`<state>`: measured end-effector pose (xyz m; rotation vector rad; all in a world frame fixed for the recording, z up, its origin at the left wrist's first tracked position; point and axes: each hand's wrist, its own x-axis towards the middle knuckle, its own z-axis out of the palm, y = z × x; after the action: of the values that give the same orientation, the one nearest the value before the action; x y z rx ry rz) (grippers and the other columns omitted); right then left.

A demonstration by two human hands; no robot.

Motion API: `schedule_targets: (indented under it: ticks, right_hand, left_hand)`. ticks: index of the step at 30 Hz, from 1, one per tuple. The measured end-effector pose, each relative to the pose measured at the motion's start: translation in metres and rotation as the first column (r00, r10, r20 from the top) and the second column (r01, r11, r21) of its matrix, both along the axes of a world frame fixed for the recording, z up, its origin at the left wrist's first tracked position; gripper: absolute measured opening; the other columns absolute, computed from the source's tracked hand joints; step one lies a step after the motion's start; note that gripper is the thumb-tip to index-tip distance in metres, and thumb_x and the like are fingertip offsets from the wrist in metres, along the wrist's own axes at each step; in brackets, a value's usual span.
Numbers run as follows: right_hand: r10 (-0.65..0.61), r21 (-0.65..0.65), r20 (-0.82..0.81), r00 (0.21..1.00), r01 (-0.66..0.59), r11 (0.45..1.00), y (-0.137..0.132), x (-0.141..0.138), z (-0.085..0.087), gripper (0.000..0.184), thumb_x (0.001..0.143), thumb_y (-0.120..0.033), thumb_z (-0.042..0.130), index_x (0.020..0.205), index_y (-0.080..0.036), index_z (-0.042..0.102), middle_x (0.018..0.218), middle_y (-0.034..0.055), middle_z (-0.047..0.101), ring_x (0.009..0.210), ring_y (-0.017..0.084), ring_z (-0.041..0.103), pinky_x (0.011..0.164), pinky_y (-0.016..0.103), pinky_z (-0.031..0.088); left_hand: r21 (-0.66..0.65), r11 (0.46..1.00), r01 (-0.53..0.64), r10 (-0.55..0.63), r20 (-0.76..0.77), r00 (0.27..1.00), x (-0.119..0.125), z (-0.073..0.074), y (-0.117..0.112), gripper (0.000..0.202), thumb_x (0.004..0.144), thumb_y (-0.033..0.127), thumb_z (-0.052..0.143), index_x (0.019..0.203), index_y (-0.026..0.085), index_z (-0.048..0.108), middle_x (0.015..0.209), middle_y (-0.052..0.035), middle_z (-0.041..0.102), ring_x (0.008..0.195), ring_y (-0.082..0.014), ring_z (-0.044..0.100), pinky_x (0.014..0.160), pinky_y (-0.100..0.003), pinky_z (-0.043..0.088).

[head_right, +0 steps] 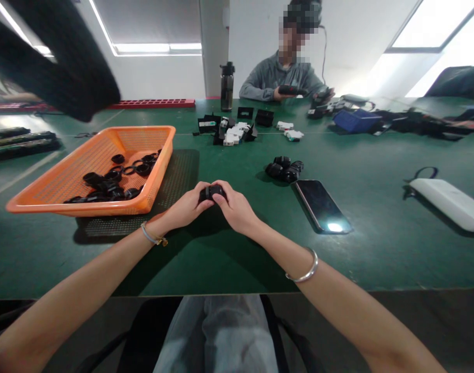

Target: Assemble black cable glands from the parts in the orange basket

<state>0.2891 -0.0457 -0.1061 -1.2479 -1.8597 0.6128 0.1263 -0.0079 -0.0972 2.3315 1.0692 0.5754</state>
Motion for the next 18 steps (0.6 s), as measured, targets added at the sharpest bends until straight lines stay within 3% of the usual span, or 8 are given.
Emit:
schedule_targets:
  ticks: [5, 9, 11, 13, 16, 18]
  right_hand:
    - [-0.046, -0.092, -0.042, 0.998, 0.042, 0.995, 0.001, -0.004, -0.003, 0.034, 0.09, -0.039, 0.035, 0.109, -0.017, 0.05, 0.079, 0.005, 0.06, 0.07, 0.019, 0.059, 0.064, 0.031, 0.045]
    - [-0.04, -0.231, -0.052, 0.998, 0.026, 0.973, 0.009, 0.002, -0.002, 0.034, 0.089, -0.038, 0.035, 0.112, -0.017, 0.05, 0.067, 0.0004, 0.055, 0.057, 0.016, 0.055, 0.056, 0.028, 0.044]
    - [-0.035, -0.219, 0.01, 0.999, 0.036, 0.975, 0.013, 0.01, 0.004, 0.032, 0.087, -0.035, 0.039, 0.112, -0.019, 0.05, 0.072, 0.0013, 0.059, 0.06, 0.016, 0.057, 0.059, 0.028, 0.045]
    - [-0.123, -0.153, 0.157, 0.98, 0.147, 0.977, 0.016, 0.021, 0.012, 0.03, 0.085, -0.031, 0.043, 0.112, -0.019, 0.051, 0.078, 0.0037, 0.063, 0.066, 0.018, 0.06, 0.065, 0.03, 0.047]
    - [-0.372, 0.02, 0.469, 0.801, 0.411, 0.911, 0.019, 0.04, 0.024, 0.034, 0.077, -0.024, 0.053, 0.11, -0.018, 0.053, 0.088, 0.0099, 0.066, 0.077, 0.025, 0.063, 0.072, 0.035, 0.047]
    - [-0.454, 0.073, 0.608, 0.651, 0.523, 0.849, 0.021, 0.053, 0.029, 0.034, 0.075, -0.021, 0.053, 0.108, -0.017, 0.053, 0.088, 0.0129, 0.067, 0.078, 0.028, 0.064, 0.07, 0.036, 0.046]
  left_hand:
    - [-0.011, 1.0, -0.022, 0.022, -0.035, 0.999, 0.0, -0.001, 0.0, 0.028, 0.087, 0.032, 0.047, 0.11, 0.015, 0.047, 0.094, -0.0112, 0.064, 0.09, -0.0279, 0.064, 0.076, -0.038, 0.048]
    - [-0.099, 0.995, -0.029, 0.032, 0.032, 0.999, 0.007, -0.004, 0.005, 0.031, 0.088, 0.031, 0.046, 0.113, 0.013, 0.046, 0.1, -0.0119, 0.062, 0.093, -0.0256, 0.062, 0.081, -0.038, 0.047]
    - [-0.139, 0.99, -0.035, 0.05, 0.11, 0.993, 0.009, -0.008, 0.008, 0.04, 0.088, 0.03, 0.046, 0.122, 0.01, 0.04, 0.103, -0.0123, 0.059, 0.094, -0.0224, 0.061, 0.084, -0.036, 0.046]
    - [-0.152, 0.987, -0.058, 0.084, 0.169, 0.982, 0.009, -0.011, 0.01, 0.05, 0.089, 0.03, 0.045, 0.131, 0.008, 0.03, 0.104, -0.0119, 0.057, 0.091, -0.0191, 0.06, 0.085, -0.035, 0.046]
    - [-0.109, 0.991, -0.073, 0.092, 0.18, 0.979, 0.005, -0.014, 0.009, 0.057, 0.088, 0.032, 0.045, 0.136, 0.009, 0.024, 0.107, -0.0113, 0.054, 0.084, -0.0156, 0.058, 0.083, -0.035, 0.047]
    - [-0.041, 0.998, -0.044, 0.05, 0.145, 0.988, 0.003, -0.014, 0.006, 0.058, 0.087, 0.033, 0.048, 0.135, 0.01, 0.025, 0.111, -0.0121, 0.053, 0.081, -0.0147, 0.057, 0.081, -0.034, 0.048]
